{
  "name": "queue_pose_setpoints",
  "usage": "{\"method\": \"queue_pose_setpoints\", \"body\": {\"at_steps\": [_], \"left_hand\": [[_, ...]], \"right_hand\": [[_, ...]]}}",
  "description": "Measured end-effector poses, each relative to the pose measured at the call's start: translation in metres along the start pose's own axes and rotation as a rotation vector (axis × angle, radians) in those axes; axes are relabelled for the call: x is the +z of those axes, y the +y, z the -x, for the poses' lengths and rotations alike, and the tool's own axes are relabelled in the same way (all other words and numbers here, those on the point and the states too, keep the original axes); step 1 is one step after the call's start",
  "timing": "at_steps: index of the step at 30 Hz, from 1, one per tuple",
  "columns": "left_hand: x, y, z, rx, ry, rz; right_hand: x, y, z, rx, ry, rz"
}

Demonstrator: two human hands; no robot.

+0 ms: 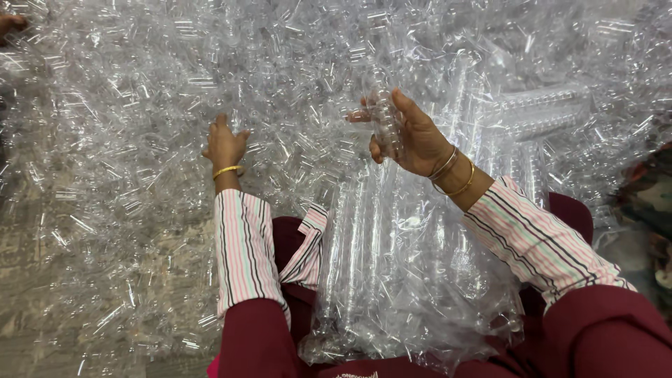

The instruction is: The person sits on the floor and gathers loose clear plastic tubes into a bundle on their lap, wrapping and aligning them with sheets of clear plastic film, repeatedly adding tubes and folding the film around the bundle.

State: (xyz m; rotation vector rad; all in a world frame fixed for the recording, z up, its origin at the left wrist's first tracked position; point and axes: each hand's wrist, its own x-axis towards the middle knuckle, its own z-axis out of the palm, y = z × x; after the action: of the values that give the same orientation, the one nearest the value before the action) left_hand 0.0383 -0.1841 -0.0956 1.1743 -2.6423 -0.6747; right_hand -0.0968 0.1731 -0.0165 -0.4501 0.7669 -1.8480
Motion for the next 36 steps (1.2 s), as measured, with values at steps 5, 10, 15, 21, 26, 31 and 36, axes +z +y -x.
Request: {"method": "queue_pose_setpoints", "body": {"at_steps": [5,10,15,21,26,31,36], "left_hand": [[-0.006,-0.01,0.009,0.073,0.02,0.586],[-0.045,0.032,0.042,0.233,-0.544,0.969],[-0.076,0.12,0.082,0.438,-0.757,0.438],[-0.072,0.136,0.074,0.618,-0.558,1.069],[-0.022,0.099,0.021,0.464,-0.07,0.385],[0.046,0.051,0.038,0.644,0.016,-0.349],[0.028,0.038,0.029,0.434,-0.053,-0.324]], "right_hand": [[0.004,-0.002,0.0,-0.049,0.132,0.082],[0.008,-0.001,-0.004,-0.025,0.264,0.269],[0.006,0.004,0.0,0.135,0.075,0.48],[-0.001,0.001,0.001,0.056,-0.041,0.219],[-0.002,-0.002,-0.001,-0.046,-0.09,-0.06],[-0.003,0.0,0.0,-0.065,-0.02,-0.107],[-0.003,0.0,-0.004,-0.098,0.095,-0.057]]}}
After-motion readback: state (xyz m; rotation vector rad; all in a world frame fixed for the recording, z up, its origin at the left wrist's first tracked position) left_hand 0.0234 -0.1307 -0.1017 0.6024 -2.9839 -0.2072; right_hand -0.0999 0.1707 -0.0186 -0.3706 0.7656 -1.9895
